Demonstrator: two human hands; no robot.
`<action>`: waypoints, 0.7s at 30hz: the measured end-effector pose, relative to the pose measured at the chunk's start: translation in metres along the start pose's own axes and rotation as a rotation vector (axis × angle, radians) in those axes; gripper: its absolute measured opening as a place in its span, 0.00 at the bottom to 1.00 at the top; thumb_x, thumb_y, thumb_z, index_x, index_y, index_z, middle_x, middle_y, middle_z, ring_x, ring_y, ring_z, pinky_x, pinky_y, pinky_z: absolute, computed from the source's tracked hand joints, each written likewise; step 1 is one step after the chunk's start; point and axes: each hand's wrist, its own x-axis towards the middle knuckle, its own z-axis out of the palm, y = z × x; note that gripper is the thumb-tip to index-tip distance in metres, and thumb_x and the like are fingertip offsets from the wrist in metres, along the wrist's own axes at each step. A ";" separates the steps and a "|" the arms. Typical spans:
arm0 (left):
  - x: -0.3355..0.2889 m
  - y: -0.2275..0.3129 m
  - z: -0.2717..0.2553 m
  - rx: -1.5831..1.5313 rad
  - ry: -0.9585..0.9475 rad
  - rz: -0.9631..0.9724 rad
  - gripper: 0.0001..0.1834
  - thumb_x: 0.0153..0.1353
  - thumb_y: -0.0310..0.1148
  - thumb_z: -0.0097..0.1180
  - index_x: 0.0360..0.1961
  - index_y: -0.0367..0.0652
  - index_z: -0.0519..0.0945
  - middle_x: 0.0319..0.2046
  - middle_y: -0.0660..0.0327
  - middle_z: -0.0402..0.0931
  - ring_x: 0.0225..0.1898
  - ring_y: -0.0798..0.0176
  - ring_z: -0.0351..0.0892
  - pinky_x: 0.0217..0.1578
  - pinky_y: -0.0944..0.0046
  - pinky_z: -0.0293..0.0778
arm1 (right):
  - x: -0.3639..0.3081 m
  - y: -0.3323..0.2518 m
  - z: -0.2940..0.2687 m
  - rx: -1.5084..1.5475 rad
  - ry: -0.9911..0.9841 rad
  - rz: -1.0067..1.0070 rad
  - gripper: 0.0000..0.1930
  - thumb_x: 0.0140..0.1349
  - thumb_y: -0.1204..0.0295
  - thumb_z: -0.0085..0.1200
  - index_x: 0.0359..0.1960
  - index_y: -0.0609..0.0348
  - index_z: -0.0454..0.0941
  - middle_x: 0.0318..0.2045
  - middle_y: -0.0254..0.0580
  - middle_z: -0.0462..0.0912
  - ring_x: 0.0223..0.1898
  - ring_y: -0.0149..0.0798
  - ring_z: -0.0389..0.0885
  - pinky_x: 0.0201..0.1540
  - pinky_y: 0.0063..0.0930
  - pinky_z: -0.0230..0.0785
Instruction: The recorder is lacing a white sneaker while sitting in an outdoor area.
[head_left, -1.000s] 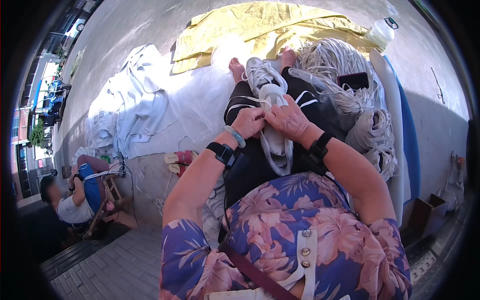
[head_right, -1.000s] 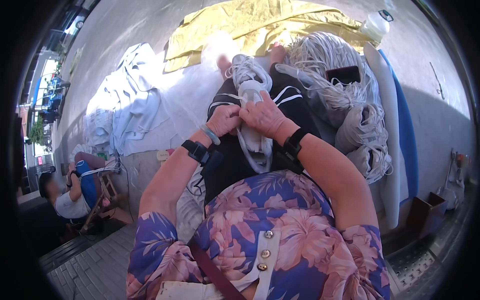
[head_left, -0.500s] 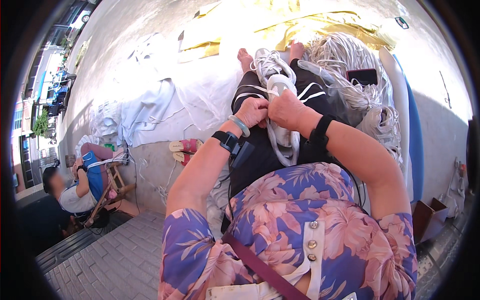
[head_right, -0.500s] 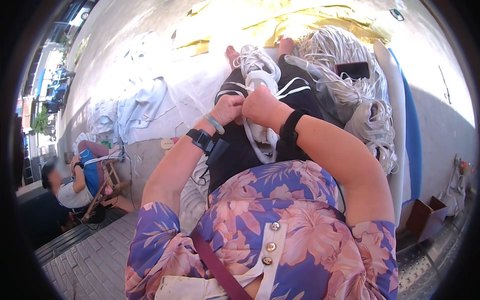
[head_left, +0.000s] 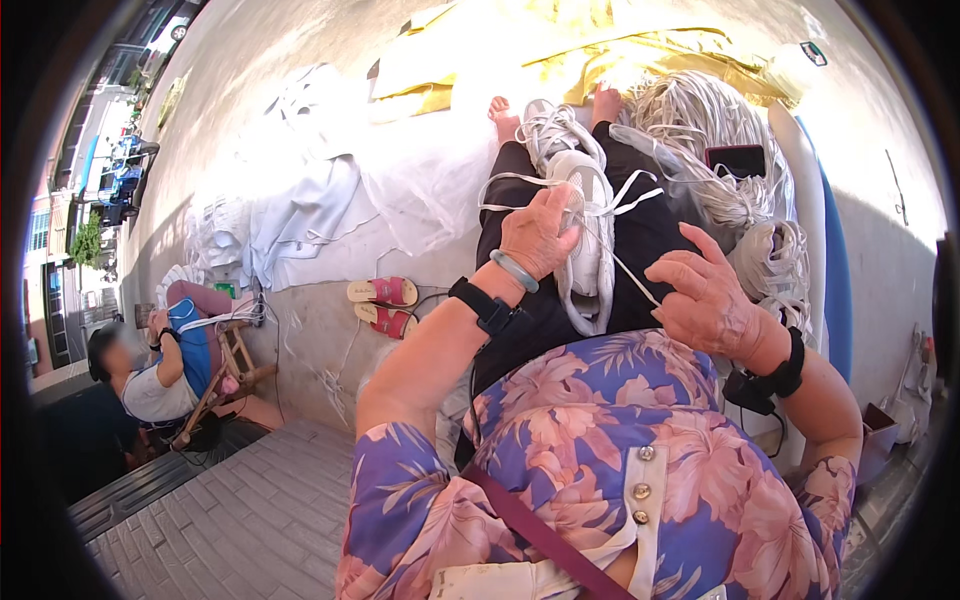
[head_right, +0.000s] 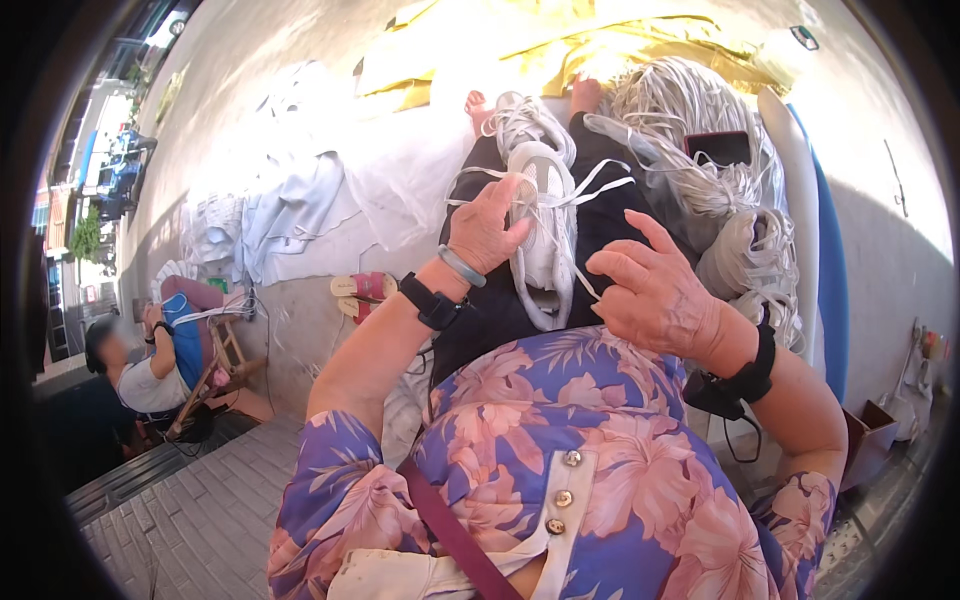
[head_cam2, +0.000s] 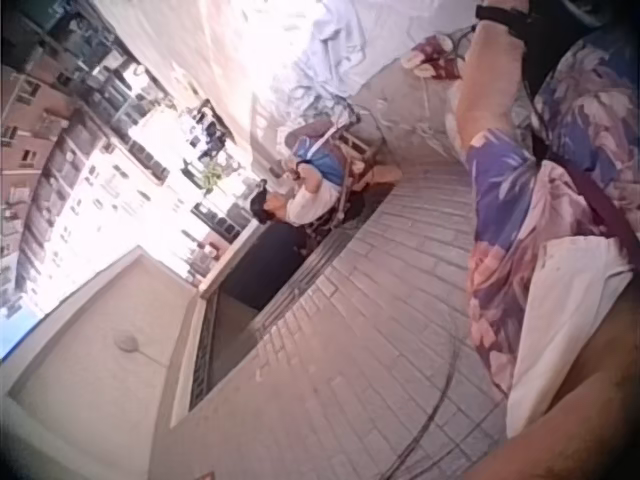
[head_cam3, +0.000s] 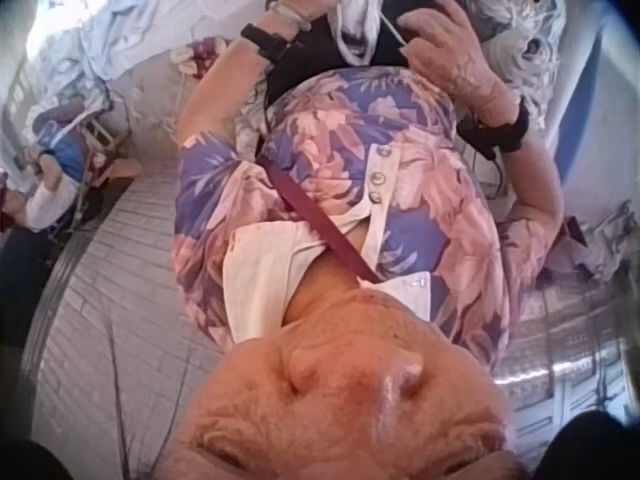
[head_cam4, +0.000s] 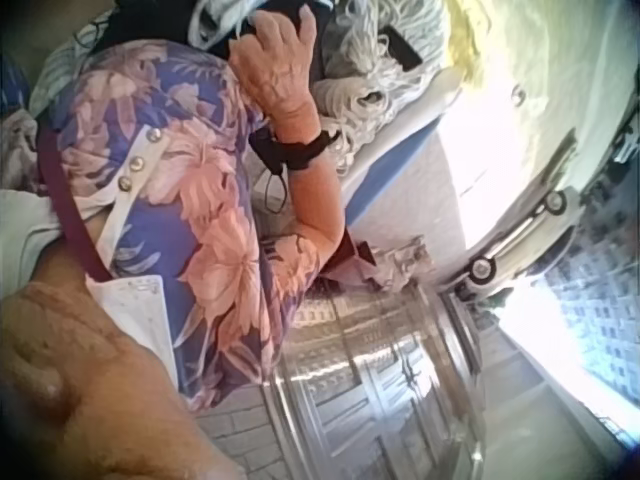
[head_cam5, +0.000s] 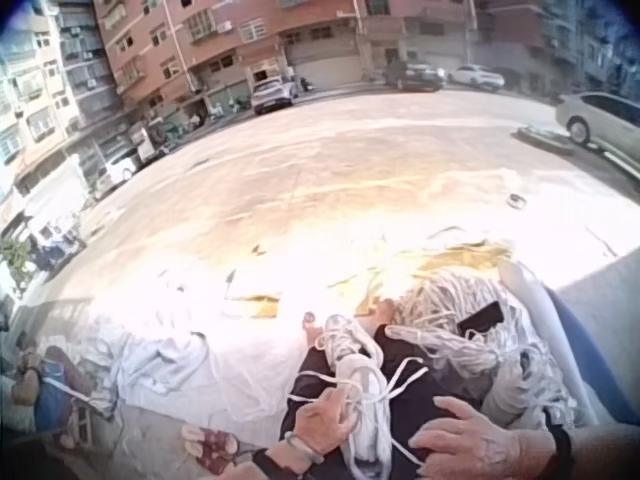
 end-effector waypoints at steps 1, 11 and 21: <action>0.002 0.000 0.000 0.014 0.101 0.151 0.19 0.48 0.37 0.56 0.42 0.43 0.72 0.34 0.56 0.74 0.35 0.57 0.77 0.34 0.62 0.71 | 0.019 0.001 0.003 0.082 0.043 -0.008 0.08 0.43 0.73 0.54 0.15 0.55 0.67 0.36 0.40 0.73 0.36 0.41 0.72 0.58 0.48 0.52; 0.024 -0.005 0.008 0.099 -0.089 0.348 0.13 0.45 0.28 0.52 0.36 0.43 0.72 0.46 0.50 0.64 0.34 0.48 0.76 0.32 0.55 0.74 | 0.029 0.009 0.053 0.859 -0.021 0.287 0.09 0.58 0.70 0.44 0.25 0.63 0.69 0.24 0.42 0.72 0.26 0.45 0.72 0.28 0.30 0.65; 0.022 0.000 0.008 0.057 -0.101 0.181 0.11 0.43 0.25 0.52 0.31 0.40 0.73 0.50 0.48 0.63 0.34 0.46 0.77 0.35 0.54 0.74 | -0.308 -0.038 -0.039 0.624 -0.553 1.136 0.13 0.55 0.71 0.43 0.17 0.64 0.76 0.15 0.42 0.76 0.19 0.33 0.76 0.25 0.25 0.69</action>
